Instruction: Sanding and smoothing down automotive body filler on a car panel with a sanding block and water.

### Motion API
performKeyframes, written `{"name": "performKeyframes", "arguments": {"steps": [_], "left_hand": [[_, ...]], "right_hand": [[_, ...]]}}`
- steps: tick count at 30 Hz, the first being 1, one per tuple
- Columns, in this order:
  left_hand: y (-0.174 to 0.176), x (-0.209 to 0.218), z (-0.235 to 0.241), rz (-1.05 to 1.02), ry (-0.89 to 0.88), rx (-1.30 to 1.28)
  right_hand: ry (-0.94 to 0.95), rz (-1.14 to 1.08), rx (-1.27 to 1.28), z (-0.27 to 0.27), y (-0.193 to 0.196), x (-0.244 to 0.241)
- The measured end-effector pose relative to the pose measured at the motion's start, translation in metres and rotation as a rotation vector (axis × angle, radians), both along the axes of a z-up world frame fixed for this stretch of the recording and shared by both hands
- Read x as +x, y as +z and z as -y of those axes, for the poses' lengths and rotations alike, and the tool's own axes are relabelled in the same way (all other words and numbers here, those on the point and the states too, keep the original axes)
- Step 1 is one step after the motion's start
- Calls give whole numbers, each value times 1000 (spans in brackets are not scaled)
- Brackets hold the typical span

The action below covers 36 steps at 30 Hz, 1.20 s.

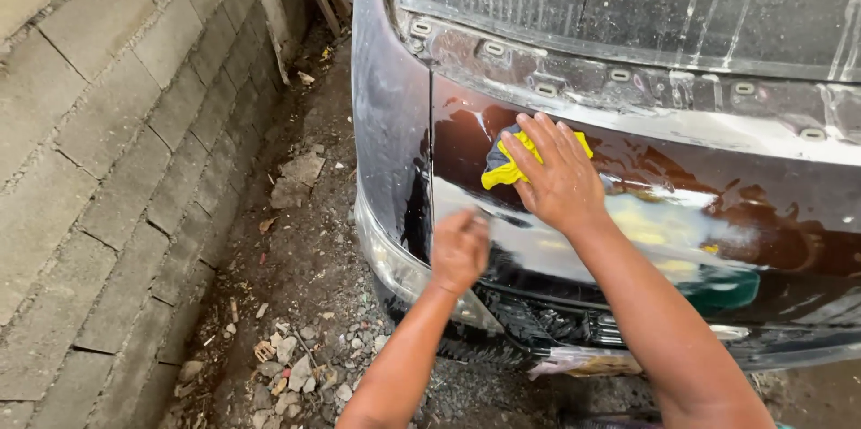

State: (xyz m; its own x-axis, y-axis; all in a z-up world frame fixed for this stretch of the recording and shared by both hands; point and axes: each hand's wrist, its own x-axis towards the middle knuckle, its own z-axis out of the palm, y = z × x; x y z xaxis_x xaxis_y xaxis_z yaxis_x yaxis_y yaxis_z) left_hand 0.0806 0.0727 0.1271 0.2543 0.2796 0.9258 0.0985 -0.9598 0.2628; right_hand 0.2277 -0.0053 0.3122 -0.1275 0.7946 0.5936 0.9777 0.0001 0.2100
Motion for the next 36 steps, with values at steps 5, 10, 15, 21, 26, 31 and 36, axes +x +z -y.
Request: {"name": "performKeyframes", "arguments": {"steps": [5, 10, 15, 21, 26, 31, 36], "left_hand": [[-1, 9, -4, 211, 258, -269], [-32, 25, 45, -131, -104, -13], [-19, 7, -15, -207, 46, -225], [-17, 27, 26, 203, 187, -274], [-20, 15, 9, -321, -82, -172], [16, 4, -13, 314, 324, -258], [-22, 32, 38, 46, 71, -121]], "right_hand": [[41, -9, 29, -2, 1, -1], [33, -3, 11, -1, -2, 0], [2, 15, 4, -1, -2, -2], [50, 74, 103, 0, -8, 5], [74, 91, 114, -2, -5, 5], [44, 92, 107, 0, -8, 4], [44, 81, 93, 0, -8, 2]]}}
